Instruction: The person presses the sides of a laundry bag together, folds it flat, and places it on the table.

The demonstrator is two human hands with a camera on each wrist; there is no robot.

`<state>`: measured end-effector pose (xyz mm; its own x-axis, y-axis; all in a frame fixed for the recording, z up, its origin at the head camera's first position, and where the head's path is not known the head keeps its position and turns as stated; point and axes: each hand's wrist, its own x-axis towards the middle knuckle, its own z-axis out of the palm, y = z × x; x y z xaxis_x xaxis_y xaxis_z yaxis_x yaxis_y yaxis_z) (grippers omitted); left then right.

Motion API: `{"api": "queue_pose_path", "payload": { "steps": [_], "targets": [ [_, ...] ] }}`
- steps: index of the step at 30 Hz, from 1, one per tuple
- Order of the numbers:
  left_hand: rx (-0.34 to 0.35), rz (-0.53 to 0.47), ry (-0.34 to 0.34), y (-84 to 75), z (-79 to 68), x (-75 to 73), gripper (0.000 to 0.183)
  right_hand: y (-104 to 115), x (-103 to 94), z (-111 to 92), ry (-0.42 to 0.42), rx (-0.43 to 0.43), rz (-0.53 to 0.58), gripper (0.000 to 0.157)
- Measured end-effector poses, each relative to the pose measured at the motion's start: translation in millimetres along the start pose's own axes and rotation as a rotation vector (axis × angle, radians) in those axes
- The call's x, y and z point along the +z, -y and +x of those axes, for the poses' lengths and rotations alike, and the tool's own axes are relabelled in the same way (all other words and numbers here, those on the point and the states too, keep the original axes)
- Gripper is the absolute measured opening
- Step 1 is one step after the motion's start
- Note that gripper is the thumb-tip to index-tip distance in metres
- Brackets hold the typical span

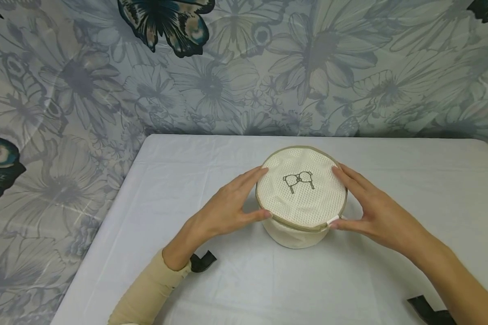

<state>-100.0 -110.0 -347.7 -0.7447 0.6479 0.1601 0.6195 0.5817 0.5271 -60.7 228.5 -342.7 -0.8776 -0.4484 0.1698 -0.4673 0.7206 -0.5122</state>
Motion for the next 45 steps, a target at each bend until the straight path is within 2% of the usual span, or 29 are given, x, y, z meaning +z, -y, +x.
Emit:
{"api": "queue_pose_path", "payload": {
  "steps": [12,22,29,45],
  "targets": [
    [0.019,0.059,0.005,0.3,1.7,6.3,0.098,0.6,3.5,0.0,-0.015,-0.015,-0.023,0.124],
    [0.019,0.093,0.014,0.8,3.4,11.0,0.103,-1.3,10.2,-1.2,0.011,0.007,0.004,0.123],
    [0.013,0.099,0.033,3.9,3.9,13.5,0.105,-0.5,15.6,-1.5,0.04,0.023,0.035,0.121],
    [-0.029,0.084,0.095,10.5,3.8,20.8,0.105,-3.6,28.1,-4.4,0.041,0.02,0.044,0.122]
  ]
}}
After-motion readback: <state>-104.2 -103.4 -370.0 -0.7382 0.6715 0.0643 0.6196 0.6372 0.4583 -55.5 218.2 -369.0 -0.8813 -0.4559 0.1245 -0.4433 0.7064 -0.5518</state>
